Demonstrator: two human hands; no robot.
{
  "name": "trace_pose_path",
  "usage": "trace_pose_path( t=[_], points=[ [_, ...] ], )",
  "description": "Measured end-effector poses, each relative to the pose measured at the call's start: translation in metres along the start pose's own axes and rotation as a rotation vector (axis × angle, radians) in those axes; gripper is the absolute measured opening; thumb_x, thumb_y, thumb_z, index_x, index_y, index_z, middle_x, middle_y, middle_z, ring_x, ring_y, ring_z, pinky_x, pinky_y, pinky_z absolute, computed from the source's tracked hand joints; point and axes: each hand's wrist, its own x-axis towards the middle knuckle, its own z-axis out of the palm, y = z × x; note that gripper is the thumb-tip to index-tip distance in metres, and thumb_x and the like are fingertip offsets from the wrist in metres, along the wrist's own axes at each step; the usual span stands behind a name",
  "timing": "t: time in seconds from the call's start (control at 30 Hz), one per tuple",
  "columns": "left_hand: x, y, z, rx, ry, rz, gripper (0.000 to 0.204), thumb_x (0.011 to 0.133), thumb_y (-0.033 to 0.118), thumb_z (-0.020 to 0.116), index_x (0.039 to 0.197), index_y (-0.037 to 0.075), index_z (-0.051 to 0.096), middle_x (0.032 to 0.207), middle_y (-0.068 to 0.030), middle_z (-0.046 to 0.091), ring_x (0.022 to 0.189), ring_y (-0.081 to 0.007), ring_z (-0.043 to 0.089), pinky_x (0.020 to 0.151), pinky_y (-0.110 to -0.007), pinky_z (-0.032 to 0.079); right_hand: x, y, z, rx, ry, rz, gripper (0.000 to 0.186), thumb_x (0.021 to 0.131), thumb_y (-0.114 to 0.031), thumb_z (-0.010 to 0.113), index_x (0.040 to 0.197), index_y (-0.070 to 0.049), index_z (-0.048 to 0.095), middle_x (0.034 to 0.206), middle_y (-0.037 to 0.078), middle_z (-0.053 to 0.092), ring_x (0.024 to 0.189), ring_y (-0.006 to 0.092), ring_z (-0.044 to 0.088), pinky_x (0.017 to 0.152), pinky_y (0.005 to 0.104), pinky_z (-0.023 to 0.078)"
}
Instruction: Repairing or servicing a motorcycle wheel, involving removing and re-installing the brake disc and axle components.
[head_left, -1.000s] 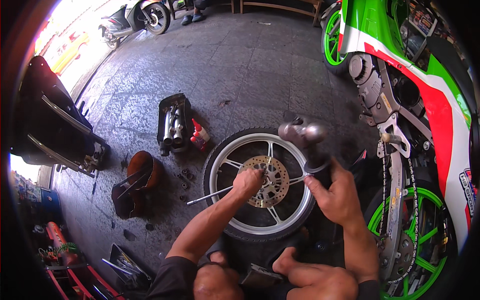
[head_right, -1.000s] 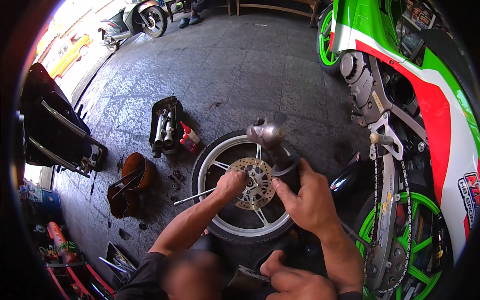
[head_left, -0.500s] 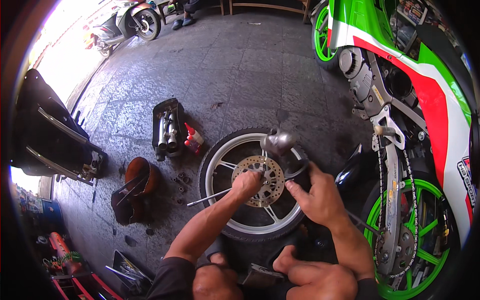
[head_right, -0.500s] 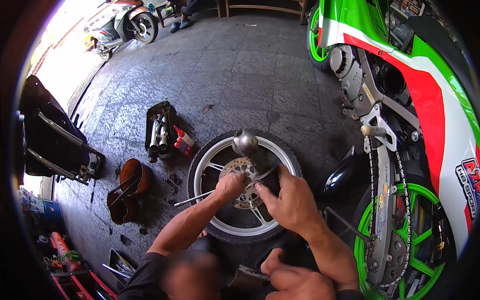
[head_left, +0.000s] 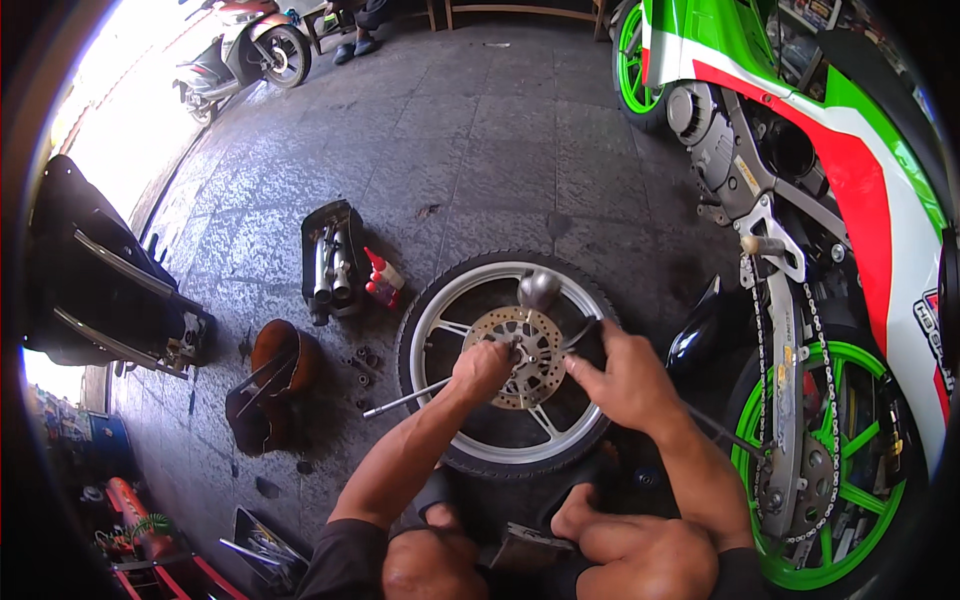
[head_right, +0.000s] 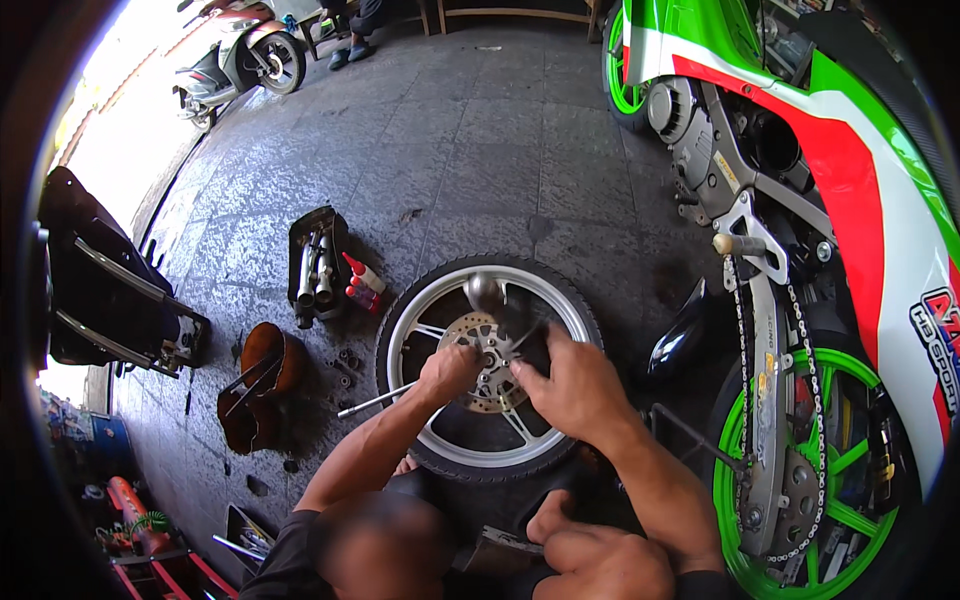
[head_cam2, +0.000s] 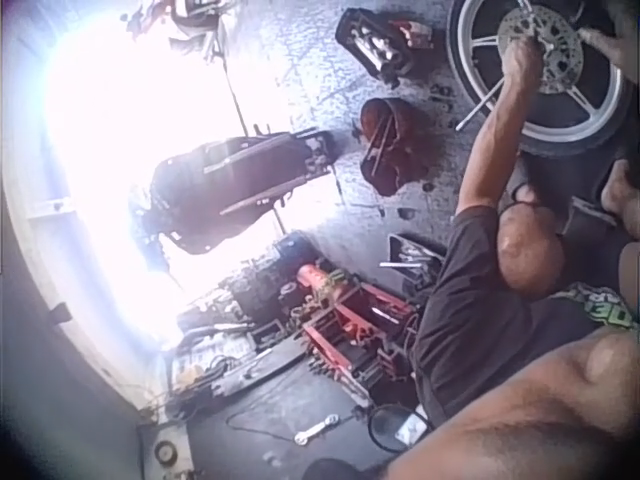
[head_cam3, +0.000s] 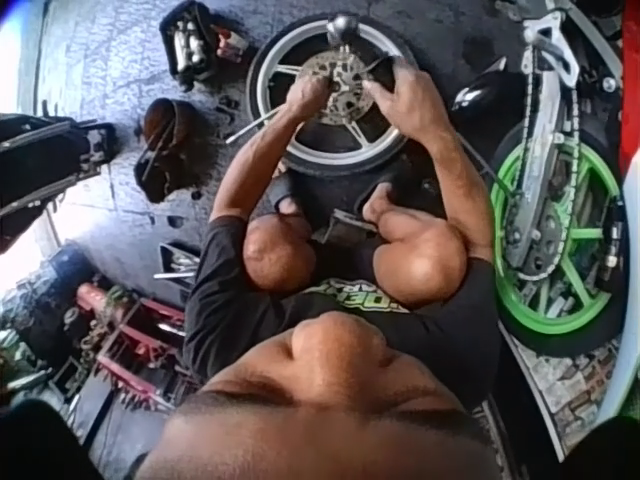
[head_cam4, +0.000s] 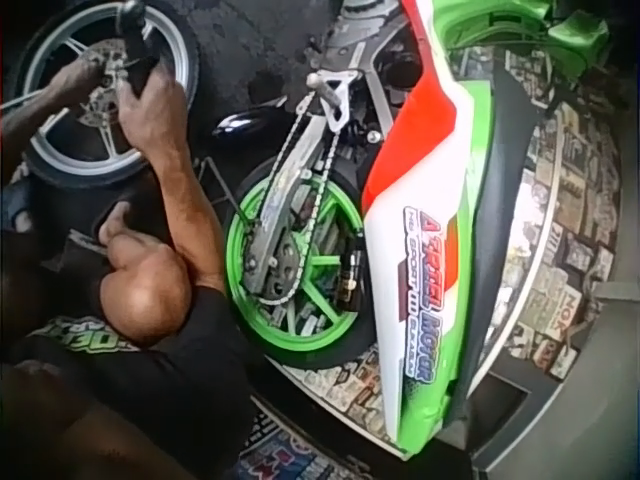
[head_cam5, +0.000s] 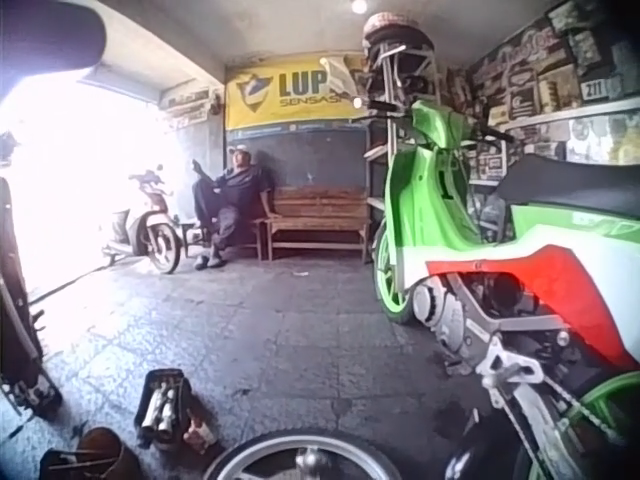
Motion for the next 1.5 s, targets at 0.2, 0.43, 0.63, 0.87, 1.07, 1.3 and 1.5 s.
trace_pose_path(
  t=[0.2,0.43,0.63,0.87,1.07,1.3,1.5],
  points=[
    [0.006,0.001,0.004,0.037,-0.050,0.045,0.034,0.094,0.035,0.057,0.095,0.005,0.074,0.091,-0.0220,0.072,0.085,-0.0379,0.071,0.076,-0.048,0.056,0.004,-0.002,0.008,0.170,0.042,-0.169,0.041,0.089,-0.027,0.066,0.113,0.005,0.056,0.090,0.030,0.068,0.090,0.0499,0.065,0.081,0.0535,0.052],
    [-0.005,-0.005,0.000,-0.117,0.115,0.047,0.033,0.095,0.037,0.056,0.098,0.008,0.072,0.087,-0.0225,0.071,0.082,-0.0408,0.070,0.073,-0.052,0.055,-0.044,0.087,0.054,0.037,-0.100,0.098,0.040,0.085,-0.031,0.070,0.107,0.003,0.064,0.092,0.030,0.068,0.092,0.0471,0.066,0.079,0.0497,0.053],
    [-0.143,-0.081,0.024,-0.292,0.451,-0.306,0.030,0.099,0.035,0.054,0.112,0.008,0.059,0.075,-0.0234,0.067,0.078,-0.0464,0.066,0.069,-0.054,0.052,-0.166,0.131,0.050,0.429,-0.207,0.697,0.024,0.088,-0.012,0.066,0.108,0.001,0.063,0.068,0.005,0.060,0.060,0.0123,0.058,0.058,0.0301,0.047],
    [-0.353,-0.162,0.114,-0.581,0.443,-1.165,0.074,0.102,0.053,0.028,0.069,0.000,0.069,0.076,-0.0244,0.067,0.086,-0.0457,0.065,0.084,-0.051,0.047,-0.213,0.111,0.091,0.368,-0.575,0.815,0.023,0.089,-0.011,0.065,0.108,0.001,0.063,0.075,0.008,0.061,0.067,0.0168,0.059,0.062,0.0323,0.048],
    [-0.473,-0.203,0.233,-0.538,0.160,-1.328,0.073,0.099,0.049,0.025,0.092,-0.006,0.072,0.106,-0.0331,0.066,0.111,-0.0480,0.059,0.101,-0.052,0.041,-0.202,0.058,0.133,0.295,-0.848,0.677,0.022,0.090,-0.011,0.063,0.108,0.001,0.063,0.081,0.010,0.062,0.073,0.0207,0.060,0.066,0.0341,0.049],
    [-0.457,-0.154,0.197,-0.531,0.097,-1.223,0.054,0.100,0.041,0.030,0.089,0.000,0.064,0.094,-0.0263,0.069,0.090,-0.0440,0.067,0.081,-0.054,0.049,-0.208,0.066,0.117,0.287,-1.040,0.591,0.020,0.090,-0.010,0.062,0.108,0.000,0.062,0.088,0.013,0.062,0.080,0.0252,0.060,0.070,0.0363,0.050],
    [-0.327,0.048,-0.104,-0.362,0.110,-0.402,0.028,0.083,0.006,0.059,0.110,0.003,0.066,0.103,-0.0176,0.069,0.094,-0.0317,0.068,0.082,-0.039,0.052,-0.224,0.103,0.041,0.290,-1.013,0.624,0.019,0.091,-0.010,0.061,0.108,0.000,0.062,0.093,0.015,0.063,0.085,0.0291,0.061,0.074,0.0382,0.051]
  ],
)
